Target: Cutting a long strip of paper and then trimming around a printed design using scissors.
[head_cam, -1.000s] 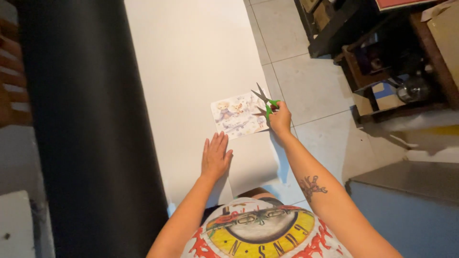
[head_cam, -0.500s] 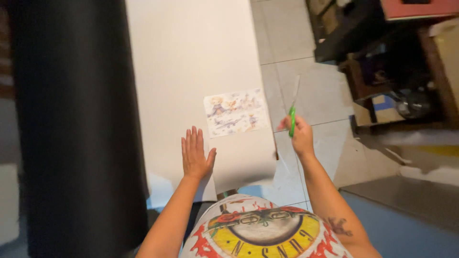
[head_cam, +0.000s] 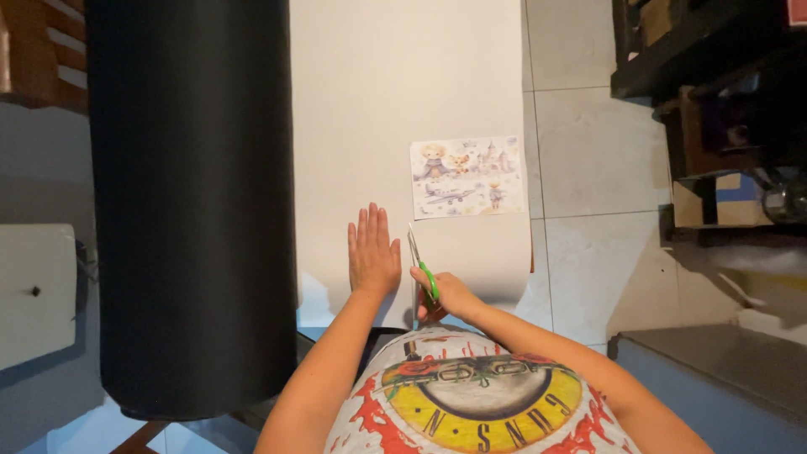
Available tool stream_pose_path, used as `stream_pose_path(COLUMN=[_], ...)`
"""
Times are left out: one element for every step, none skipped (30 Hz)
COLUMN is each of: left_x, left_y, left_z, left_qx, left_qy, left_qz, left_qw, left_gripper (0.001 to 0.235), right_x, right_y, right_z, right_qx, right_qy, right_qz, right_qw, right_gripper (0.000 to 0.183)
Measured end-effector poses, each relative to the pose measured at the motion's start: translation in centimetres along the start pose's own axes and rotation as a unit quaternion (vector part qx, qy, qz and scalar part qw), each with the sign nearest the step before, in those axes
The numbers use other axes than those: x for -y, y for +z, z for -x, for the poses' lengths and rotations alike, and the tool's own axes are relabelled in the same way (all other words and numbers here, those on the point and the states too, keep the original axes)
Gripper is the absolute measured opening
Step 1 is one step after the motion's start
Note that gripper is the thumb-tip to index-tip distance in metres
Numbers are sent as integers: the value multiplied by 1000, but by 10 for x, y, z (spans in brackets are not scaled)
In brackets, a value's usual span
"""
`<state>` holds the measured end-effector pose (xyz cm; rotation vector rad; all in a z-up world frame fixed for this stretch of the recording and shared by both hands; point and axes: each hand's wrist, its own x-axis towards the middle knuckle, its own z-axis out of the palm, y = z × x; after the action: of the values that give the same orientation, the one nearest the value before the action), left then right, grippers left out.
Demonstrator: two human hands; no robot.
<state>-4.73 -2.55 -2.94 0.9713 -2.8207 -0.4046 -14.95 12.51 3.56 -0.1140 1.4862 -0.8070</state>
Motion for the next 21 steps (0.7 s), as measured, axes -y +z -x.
stream_pose_path(left_x=[0,1,1,3,3,3,2,2,1,1,1,2,2,2,2,3,2,3,3,3,3], left_y=[1,1,2,2,1,0,-1,-1,-2,-2,0,0,0,-1,-1,-2,0,0,0,0,2], left_z=[0,0,0,0,-1,-1,0,0,1,0,-1,-1,0,0,0,0,1,1,1,1,2], left_qx=[12,14,28,41,42,48,55,58,58,57,59,61,64,66,68,69,71,53,34,36,31], left_qy=[-3,-2,-5,-7,-6,-7,-9,-5,-5,-6,-2,-3,-3,0,0,0,4,7,10,14,16], left_qz=[3,5,9,11,11,15,20,21,12,4,4,5,5,5,5,6,5,8,10,9,14], left_qw=[1000,1000,1000,999,999,999,998,998,998,998,998,998,998,998,998,998,997,999,999,999,999], left_gripper=[66,66,66,66,66,67,67,67,68,69,69,70,71,71,70,70,70,70,71,71,71], right_x=[0,3,5,8,10,12,13,15,17,20,22,23,25,31,36,41,37,34,31,30,29], right_y=[4,7,10,13,16,18,20,20,20,20,22,26,30,34,37,41,40,40,40,40,39], right_z=[1,4,8,11,9,7,6,-1,-7,-14,-17,-20,-22,-17,-12,-7,-10,-13,-16,-17,-18], right_qx=[-16,-17,-29,-39,-41,-46,-51,-54,-76,-98,-101,-125,-149,-150,-160,-170,-172,-180,-189,-190,-192], right_qy=[-1,1,5,7,8,-1,-9,-7,-22,-38,-37,-39,-41,-40,-48,-57,-56,-70,-85,-85,-86], right_qz=[14,13,15,17,16,16,17,12,33,55,52,88,123,119,103,88,84,99,114,110,98], right_qw=[1000,1000,999,999,999,999,999,998,996,993,993,988,980,981,981,980,980,976,972,972,973], right_gripper=[70,70,70,70,70,69,69,69,68,68,68,60,53,53,52,51,51,51,51,51,50])
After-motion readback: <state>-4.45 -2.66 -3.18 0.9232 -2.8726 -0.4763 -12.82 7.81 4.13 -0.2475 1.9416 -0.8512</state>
